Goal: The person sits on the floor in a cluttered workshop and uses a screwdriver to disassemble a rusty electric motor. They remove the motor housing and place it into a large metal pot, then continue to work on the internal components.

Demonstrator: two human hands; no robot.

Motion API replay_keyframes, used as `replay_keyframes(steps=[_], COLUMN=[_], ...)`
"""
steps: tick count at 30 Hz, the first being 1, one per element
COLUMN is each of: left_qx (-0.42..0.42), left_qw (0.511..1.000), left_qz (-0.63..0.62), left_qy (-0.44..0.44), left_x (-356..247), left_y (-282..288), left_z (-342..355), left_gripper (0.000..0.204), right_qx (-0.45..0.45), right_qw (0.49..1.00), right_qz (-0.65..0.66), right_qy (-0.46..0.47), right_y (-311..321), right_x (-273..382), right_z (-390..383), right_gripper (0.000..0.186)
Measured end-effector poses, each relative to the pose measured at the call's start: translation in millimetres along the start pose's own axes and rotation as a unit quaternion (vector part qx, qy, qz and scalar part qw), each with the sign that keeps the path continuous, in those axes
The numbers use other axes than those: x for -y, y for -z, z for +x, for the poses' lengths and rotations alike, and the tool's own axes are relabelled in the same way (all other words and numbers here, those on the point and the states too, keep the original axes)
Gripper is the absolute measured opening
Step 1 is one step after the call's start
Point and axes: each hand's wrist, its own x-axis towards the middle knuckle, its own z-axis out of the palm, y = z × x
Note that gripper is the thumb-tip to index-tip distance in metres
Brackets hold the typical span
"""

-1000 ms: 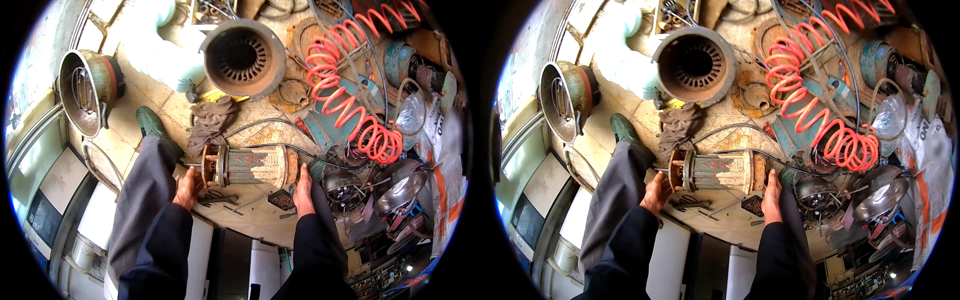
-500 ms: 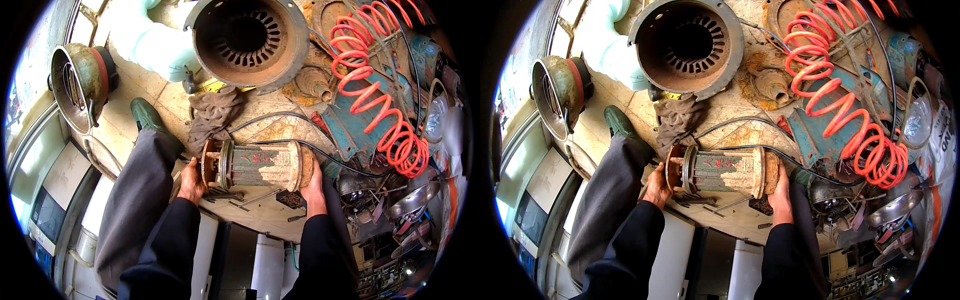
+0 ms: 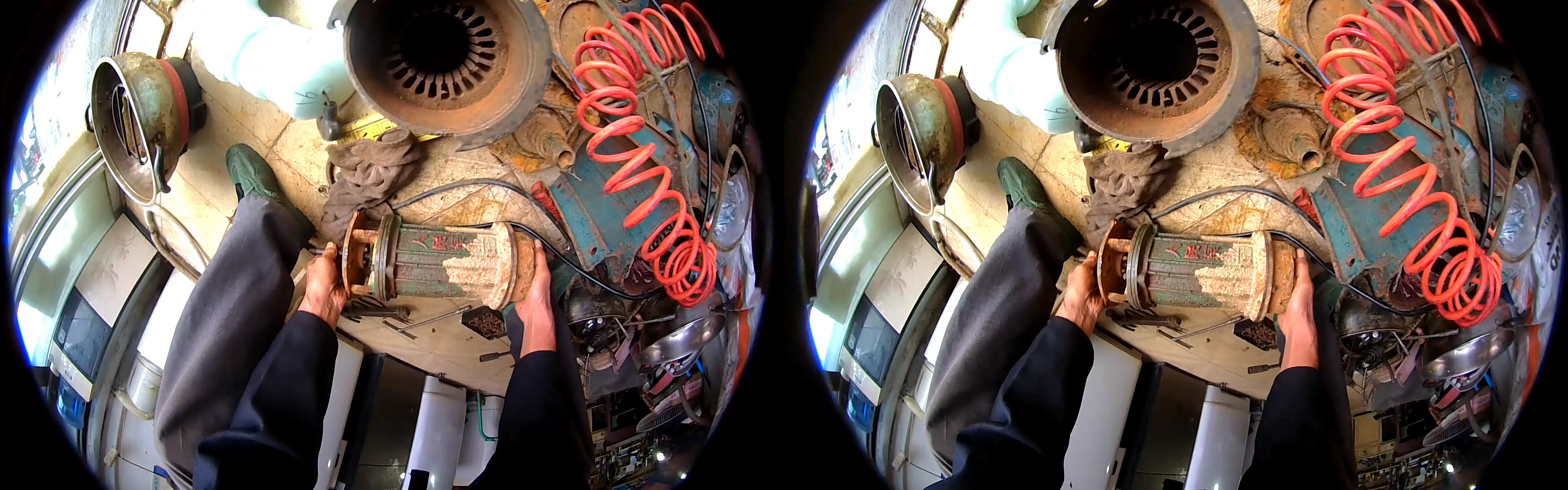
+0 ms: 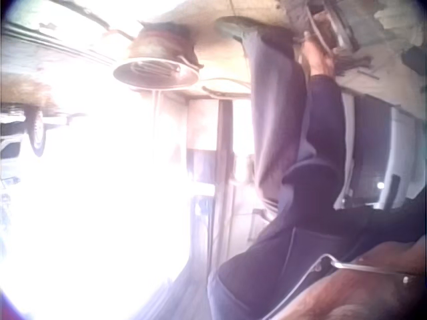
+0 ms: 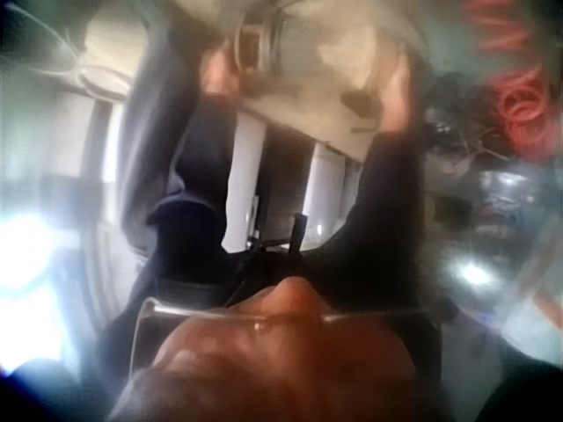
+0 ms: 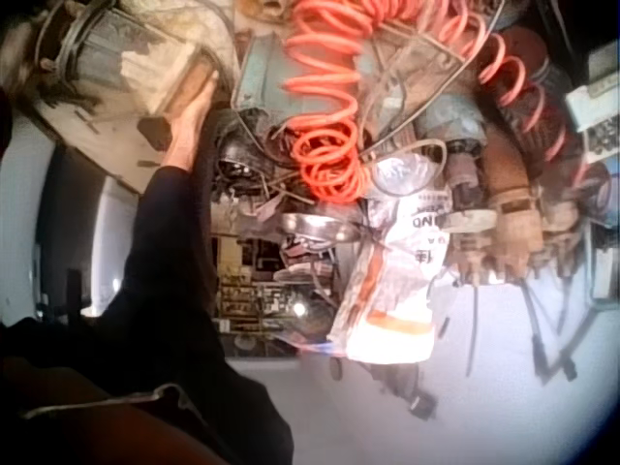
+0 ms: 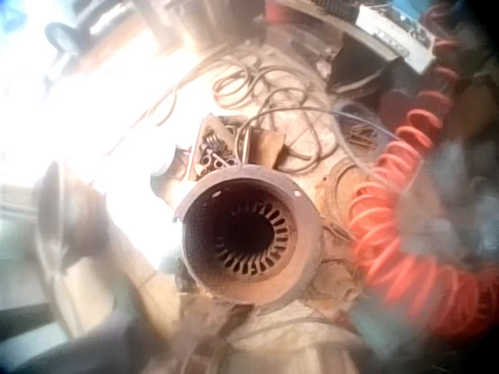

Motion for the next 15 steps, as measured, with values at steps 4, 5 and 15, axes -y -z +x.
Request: replay_keyframes(steps=[4,5,15], left_qx=[-0.010,0.006,0.086], left_qw=[1.000,1.000,0.979], left_qz=[0.015,0.010,-0.184], left_qy=[0.001,-0.013,-0.032], left_x=[-5.3,-5.9,-8.5], left_y=[-16.3,-15.7,-33.0], left_z=[-13.9,-16.1,-17.9], left_gripper=[0.039,0.037,0.030], right_qx=[-0.002,-0.006,0.057], right_qw=[0.998,0.998,0.998], right_qz=[-0.056,-0.064,-0.007], right_qy=[0.018,0.012,0.035], right_y=[-3.9,-5.8,-17.7], right_x=[7.7,8.9,23.0], right_z=[2.4,2.5,11.1], right_gripper=[0.069,0.069,0.077])
